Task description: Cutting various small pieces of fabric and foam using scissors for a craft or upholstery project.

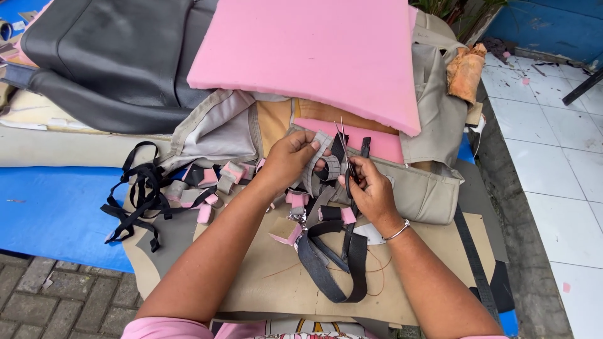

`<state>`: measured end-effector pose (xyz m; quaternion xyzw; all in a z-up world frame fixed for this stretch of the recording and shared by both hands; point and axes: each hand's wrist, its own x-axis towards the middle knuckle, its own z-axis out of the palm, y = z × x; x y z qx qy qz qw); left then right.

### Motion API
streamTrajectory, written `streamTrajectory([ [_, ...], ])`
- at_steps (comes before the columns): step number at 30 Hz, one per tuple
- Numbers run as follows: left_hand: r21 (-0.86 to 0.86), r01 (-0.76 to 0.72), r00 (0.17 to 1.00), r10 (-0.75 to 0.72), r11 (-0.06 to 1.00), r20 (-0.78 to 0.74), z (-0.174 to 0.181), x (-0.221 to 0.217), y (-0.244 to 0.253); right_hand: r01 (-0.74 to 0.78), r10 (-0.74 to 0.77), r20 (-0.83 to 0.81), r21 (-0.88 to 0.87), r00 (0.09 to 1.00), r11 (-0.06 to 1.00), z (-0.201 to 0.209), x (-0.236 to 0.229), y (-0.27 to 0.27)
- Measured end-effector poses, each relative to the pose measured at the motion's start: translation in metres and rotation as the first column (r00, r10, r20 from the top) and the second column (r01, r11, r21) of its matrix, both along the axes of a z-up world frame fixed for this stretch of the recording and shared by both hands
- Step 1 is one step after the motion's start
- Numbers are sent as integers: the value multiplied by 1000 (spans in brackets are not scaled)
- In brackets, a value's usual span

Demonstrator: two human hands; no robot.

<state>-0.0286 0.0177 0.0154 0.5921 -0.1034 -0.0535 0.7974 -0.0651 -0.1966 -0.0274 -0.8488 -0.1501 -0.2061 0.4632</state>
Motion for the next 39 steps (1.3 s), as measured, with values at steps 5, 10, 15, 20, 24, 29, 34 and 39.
streamTrajectory([
  [5, 370, -74, 989, 21, 926, 144, -10, 26, -4, 11, -11, 27, -23, 1000, 1000, -5, 2, -3],
  [10, 547, -269, 956, 149, 793, 253, -33, 26, -3, 40, -39, 24, -51, 999, 998, -12, 3, -3],
  [15, 444, -300, 931, 158, 844, 328, -19, 6, 5, -29, 30, 38, -12, 999, 999, -8, -2, 5],
  [20, 339, -278, 934, 171, 899, 314, -29, 5, 0, -75, 75, 14, 26, 997, 997, 1, -13, 8],
  [24, 194, -228, 950, 175, 954, 259, -23, 4, 1, -108, 108, 23, -1, 994, 994, 6, -14, 8],
  [29, 117, -132, 979, 111, 984, 173, -31, 8, 0, -152, 154, 44, -53, 987, 987, 13, -17, 7],
  [34, 166, -101, 980, 70, 981, 185, -26, 3, -3, -165, 172, 94, -74, 981, 983, 25, -22, 10],
  [39, 164, -77, 978, 43, 983, 205, -40, 10, -4, -176, 193, 138, -131, 971, 976, 24, -23, 10],
])
